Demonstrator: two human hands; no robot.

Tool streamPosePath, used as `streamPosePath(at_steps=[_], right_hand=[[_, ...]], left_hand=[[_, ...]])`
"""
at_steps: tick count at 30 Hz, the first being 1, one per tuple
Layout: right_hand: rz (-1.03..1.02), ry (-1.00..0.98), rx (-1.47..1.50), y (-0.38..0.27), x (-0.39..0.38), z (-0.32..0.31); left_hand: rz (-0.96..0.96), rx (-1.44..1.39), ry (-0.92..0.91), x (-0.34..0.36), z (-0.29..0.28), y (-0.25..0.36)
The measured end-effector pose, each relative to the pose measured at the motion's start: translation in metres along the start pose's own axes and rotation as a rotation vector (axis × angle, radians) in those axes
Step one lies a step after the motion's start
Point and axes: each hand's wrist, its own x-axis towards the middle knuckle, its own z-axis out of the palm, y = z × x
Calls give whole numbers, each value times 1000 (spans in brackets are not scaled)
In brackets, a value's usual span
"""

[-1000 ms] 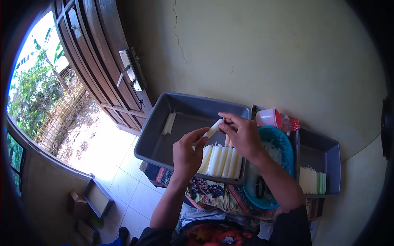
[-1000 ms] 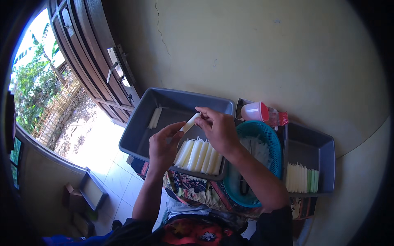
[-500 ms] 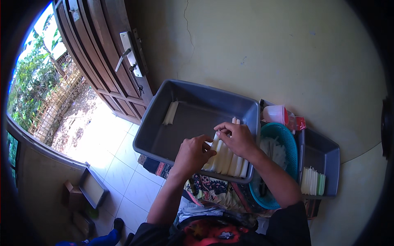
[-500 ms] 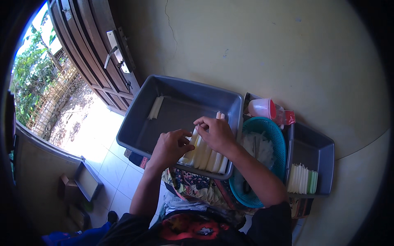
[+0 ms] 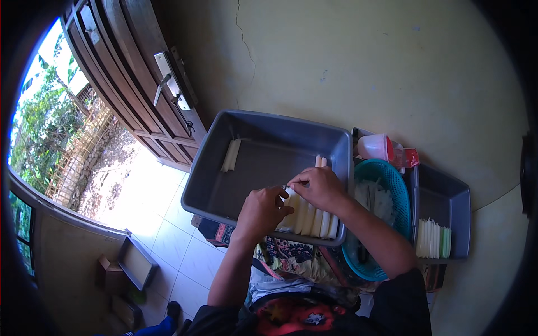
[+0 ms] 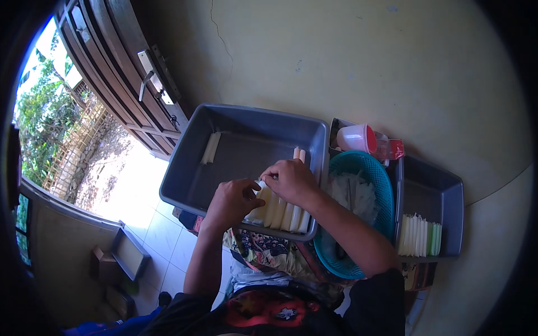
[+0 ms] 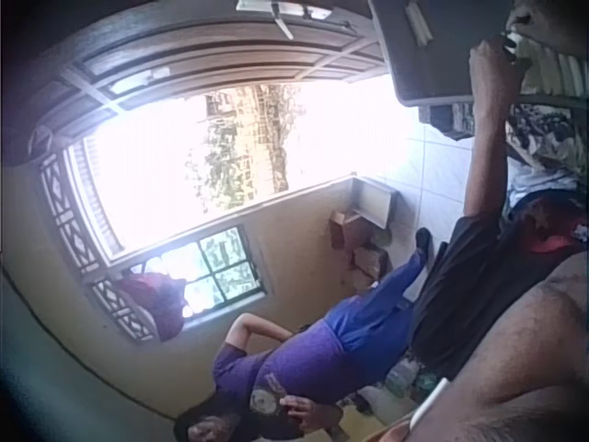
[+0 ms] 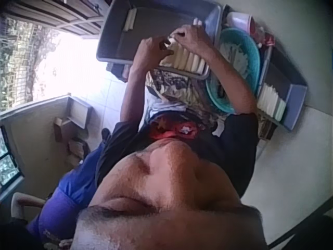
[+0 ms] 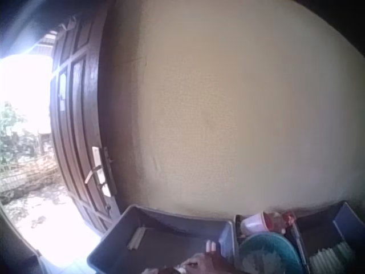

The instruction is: The person packages ice pops by taking individual frozen tubes from a large bin and placing them into a grey sorting tray, repeatedly handling and organizing them.

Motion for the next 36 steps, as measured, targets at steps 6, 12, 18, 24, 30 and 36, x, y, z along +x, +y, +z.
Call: streamPosePath(at_steps=[6, 12, 18, 24, 30, 36], right_hand=[[24, -66, 20, -2, 1, -6], [22, -56, 42, -9, -2, -8], [3, -22, 21, -10, -3, -5], [-4, 49, -8, -12, -4, -2], [-134, 169, -48, -6, 0, 0], [-161, 246, 107, -24, 28, -10]], left_hand=[[10, 10, -13, 0, -2, -2], [-9, -55, -67, 4, -5, -4], [-4, -58, -51, 7, 3, -17], [90, 33, 96, 5, 13, -24], [147, 24, 184, 8, 12, -21], [159, 39, 350, 21, -36, -27]])
